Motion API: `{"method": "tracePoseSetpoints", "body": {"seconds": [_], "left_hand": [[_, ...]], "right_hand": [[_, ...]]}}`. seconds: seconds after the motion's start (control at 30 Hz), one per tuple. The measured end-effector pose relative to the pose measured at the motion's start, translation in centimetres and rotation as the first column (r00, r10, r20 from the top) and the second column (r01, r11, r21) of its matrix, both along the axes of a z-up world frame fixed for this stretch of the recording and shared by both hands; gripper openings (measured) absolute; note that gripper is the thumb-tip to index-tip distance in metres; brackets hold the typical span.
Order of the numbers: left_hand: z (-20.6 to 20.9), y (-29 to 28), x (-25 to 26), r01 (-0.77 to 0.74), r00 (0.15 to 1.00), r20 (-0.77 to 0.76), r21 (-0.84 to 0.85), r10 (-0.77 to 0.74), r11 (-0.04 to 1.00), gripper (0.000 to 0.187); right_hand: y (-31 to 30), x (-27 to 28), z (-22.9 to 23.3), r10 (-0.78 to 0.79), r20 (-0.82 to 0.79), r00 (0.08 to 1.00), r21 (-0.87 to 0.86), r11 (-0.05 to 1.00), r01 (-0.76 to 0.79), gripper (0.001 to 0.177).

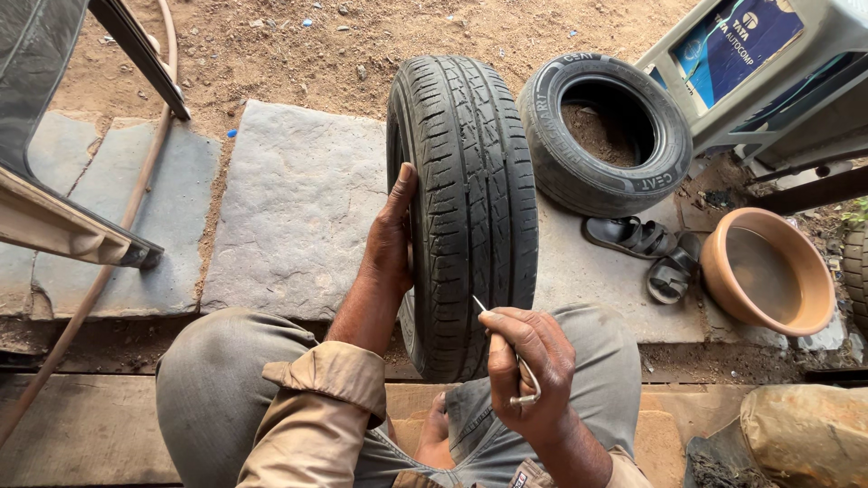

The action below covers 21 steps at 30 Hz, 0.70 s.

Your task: The person uses an L-shaped metal tool to scrape and clear debris from the tread of a tire held by hand.

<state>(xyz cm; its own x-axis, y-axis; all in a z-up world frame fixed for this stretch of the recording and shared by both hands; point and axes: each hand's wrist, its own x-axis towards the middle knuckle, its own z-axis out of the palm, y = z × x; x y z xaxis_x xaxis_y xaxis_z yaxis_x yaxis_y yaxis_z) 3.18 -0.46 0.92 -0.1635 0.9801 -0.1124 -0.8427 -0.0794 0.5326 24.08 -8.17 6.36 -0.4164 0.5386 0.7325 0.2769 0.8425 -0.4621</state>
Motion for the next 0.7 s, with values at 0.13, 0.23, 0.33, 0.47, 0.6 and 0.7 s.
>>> {"method": "tracePoseSetpoints", "body": {"seconds": [0.13,0.23,0.33,0.47,0.6,0.7], "left_hand": [[0.1,0.0,0.1,0.001,1.0,-0.007,0.019,-0.001,1.0,0.072],[0.0,-0.1,0.1,-0.008,1.0,-0.019,0.001,0.008,1.0,0.074],[0.0,0.0,0.1,-0.012,1.0,-0.028,-0.027,0.012,1.0,0.076],[-0.2,0.0,0.1,-0.011,0.999,-0.036,-0.024,0.01,1.0,0.077],[-0.4,0.2,0.0,-0.011,1.0,-0.025,-0.026,0.01,1.0,0.076],[-0.5,0.2,0.0,-0.006,1.0,-0.015,0.0,0.006,1.0,0.076]], "right_hand": [[0.1,0.0,-0.1,-0.004,-0.007,1.0,-0.001,1.0,0.004,0.021],[0.3,0.1,-0.6,0.009,-0.014,1.0,-0.023,1.0,-0.009,0.02],[0.4,0.4,-0.9,0.024,-0.029,0.999,-0.055,0.998,-0.026,0.02],[0.6,0.4,-1.0,0.023,-0.041,0.999,-0.067,0.997,-0.026,0.019],[0.6,0.6,-0.8,0.032,-0.043,0.999,-0.094,0.995,-0.035,0.018],[0.6,0.5,-0.9,0.039,-0.057,0.998,-0.104,0.994,-0.045,0.019]]}}
